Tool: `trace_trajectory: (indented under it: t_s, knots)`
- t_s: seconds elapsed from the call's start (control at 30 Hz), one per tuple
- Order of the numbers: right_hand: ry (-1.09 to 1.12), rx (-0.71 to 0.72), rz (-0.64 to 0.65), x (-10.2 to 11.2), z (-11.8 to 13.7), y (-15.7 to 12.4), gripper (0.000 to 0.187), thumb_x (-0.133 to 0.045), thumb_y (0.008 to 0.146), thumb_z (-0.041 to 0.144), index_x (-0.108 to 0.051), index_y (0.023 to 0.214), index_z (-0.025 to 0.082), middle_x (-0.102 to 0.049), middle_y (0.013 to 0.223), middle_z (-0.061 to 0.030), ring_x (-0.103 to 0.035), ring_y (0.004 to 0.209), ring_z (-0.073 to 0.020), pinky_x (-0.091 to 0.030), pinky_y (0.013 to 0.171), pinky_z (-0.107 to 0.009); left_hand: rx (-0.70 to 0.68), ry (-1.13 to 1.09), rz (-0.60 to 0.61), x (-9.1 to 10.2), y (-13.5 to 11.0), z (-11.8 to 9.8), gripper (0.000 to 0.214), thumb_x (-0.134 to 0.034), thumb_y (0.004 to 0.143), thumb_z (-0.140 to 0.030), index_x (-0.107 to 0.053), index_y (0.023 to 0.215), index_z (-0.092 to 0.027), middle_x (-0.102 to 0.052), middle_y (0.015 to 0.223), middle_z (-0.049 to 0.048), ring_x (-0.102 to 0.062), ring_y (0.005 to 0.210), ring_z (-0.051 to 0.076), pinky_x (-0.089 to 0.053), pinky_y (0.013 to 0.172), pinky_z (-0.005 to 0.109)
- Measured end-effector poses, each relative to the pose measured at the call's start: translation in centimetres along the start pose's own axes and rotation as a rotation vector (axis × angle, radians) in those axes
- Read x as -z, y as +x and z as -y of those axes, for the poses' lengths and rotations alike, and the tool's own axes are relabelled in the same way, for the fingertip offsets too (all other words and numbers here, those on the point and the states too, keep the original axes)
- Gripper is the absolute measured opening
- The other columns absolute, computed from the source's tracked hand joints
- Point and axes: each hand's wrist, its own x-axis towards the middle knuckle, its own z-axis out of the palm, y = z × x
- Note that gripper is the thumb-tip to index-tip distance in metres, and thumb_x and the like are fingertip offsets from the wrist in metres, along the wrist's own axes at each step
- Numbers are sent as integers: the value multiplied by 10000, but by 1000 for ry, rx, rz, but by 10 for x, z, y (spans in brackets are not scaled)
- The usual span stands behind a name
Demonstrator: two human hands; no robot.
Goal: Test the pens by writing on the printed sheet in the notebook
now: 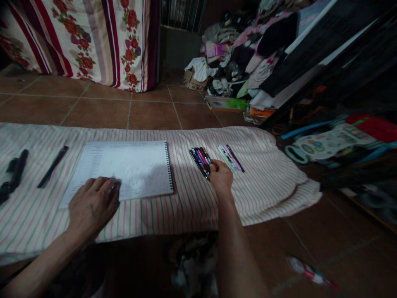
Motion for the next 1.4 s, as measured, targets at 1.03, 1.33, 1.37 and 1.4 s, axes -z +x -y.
trace_trajectory:
  t_s: [1.03, 1.33, 1.37, 1.4]
  knots:
    - [-255, 311, -2, -22, 11, -12, 523, -527, 794, 425, -543, 1204, 101, -598, 1170, -179, -523, 1062, -298, -359, 901, -435, 14, -3, 0, 0, 1, 0, 236, -436, 879, -307, -637, 875, -182, -632, 817, 68, -530, 799, 258, -404, 688, 365]
    - [-249, 350, -2, -28, 25, -22, 457, -470, 832, 349, -546, 1190, 76, -615, 1147, -170, -531, 1020, -280, -372, 888, -415, 17, -2, -1, 1, 1, -1, 241, -427, 884, -306, -631, 868, -179, -630, 813, 67, -529, 795, 253, -399, 687, 359]
    - [-271, 314, -2, -28, 28, -24, 475, -465, 835, 352, -531, 1217, 77, -600, 1181, -176, -515, 1047, -295, -378, 888, -432, 18, 0, -5, 1, 1, -1, 239, -427, 884, -305, -630, 864, -180, -629, 810, 67, -529, 792, 252, -398, 686, 358]
    - [-295, 271, -2, -27, 31, -26, 494, -455, 841, 355, -509, 1253, 88, -578, 1225, -177, -493, 1084, -313, -383, 888, -456, 19, 2, -10, 1, 2, -1, 238, -427, 884, -304, -629, 859, -180, -629, 807, 66, -529, 788, 250, -397, 684, 357]
